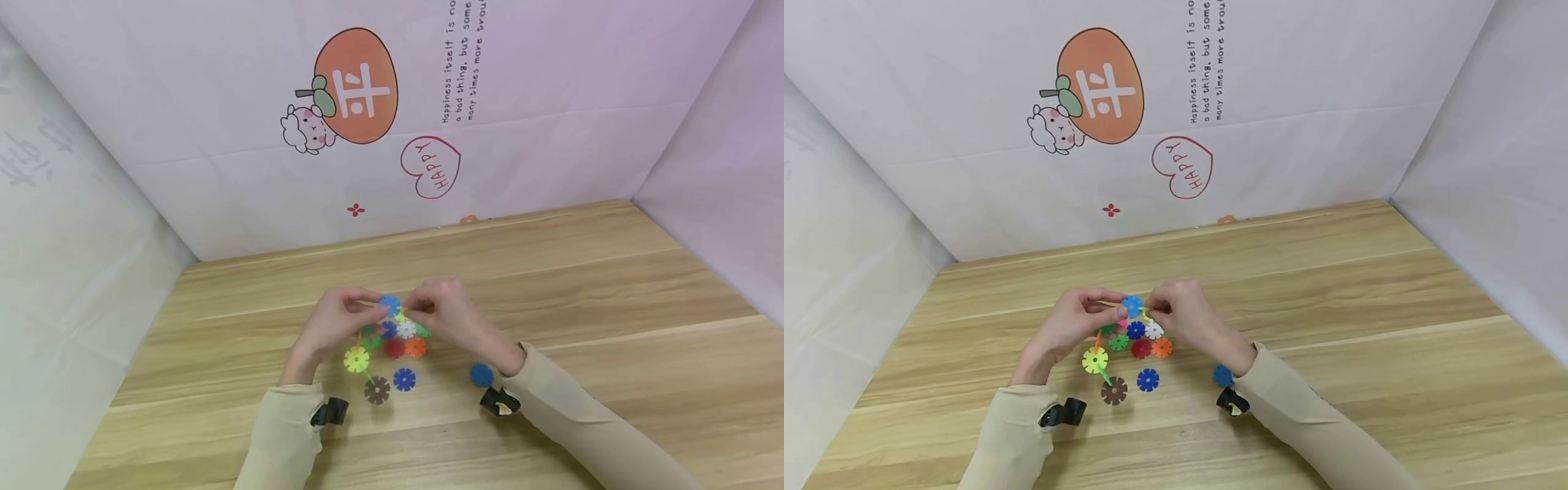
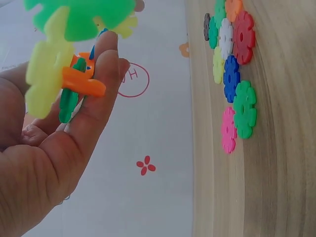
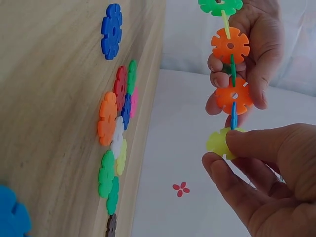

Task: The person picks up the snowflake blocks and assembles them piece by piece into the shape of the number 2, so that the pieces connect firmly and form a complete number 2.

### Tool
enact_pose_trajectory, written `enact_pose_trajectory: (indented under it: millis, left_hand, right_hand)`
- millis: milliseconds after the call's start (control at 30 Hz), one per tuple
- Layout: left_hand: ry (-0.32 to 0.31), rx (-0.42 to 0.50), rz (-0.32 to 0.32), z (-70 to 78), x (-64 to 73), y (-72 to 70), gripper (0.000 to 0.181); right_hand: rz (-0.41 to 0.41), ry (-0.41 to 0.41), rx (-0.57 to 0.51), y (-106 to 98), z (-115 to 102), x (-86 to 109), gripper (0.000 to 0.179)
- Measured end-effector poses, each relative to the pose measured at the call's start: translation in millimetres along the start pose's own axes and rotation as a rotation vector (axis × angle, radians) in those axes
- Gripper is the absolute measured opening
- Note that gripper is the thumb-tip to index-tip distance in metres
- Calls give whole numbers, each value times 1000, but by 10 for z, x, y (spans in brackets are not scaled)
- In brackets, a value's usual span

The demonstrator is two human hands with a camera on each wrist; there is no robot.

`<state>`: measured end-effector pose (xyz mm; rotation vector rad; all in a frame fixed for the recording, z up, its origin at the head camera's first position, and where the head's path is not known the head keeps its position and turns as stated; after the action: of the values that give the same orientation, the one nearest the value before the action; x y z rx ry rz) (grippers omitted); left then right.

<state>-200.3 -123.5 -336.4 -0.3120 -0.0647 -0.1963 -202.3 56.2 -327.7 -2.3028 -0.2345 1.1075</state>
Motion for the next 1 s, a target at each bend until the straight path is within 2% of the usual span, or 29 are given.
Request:
enact_pose_trajectory:
  millis: [433,733,867,1000]
  left_hand:
    - [19,8,14,-3,-26,28,34]
    - [19,73,-23,22,-13,-23,31]
    - [34,39,-25,25,3,-41,30]
    - [105,-43,-17,41,7,-45,31]
  right_hand:
    - [61,-128,44,25,-42,8,11]
    - [104,-76,-37,6,-7,-17,12]
    - [114,-44,-43,10,13,9,13]
    - [143,-4,-41,0,30,29,15]
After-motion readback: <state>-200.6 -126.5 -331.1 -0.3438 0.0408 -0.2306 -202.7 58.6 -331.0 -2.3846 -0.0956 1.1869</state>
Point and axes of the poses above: each hand's wrist, its own x-axis away from the middle knuckle, its own y-axis out of the palm, z = x × y, the point moved 4 cm from there along -x, towards the middle knuckle, and after that the axes turned 7 degrees about z, right-handed, at the moved point
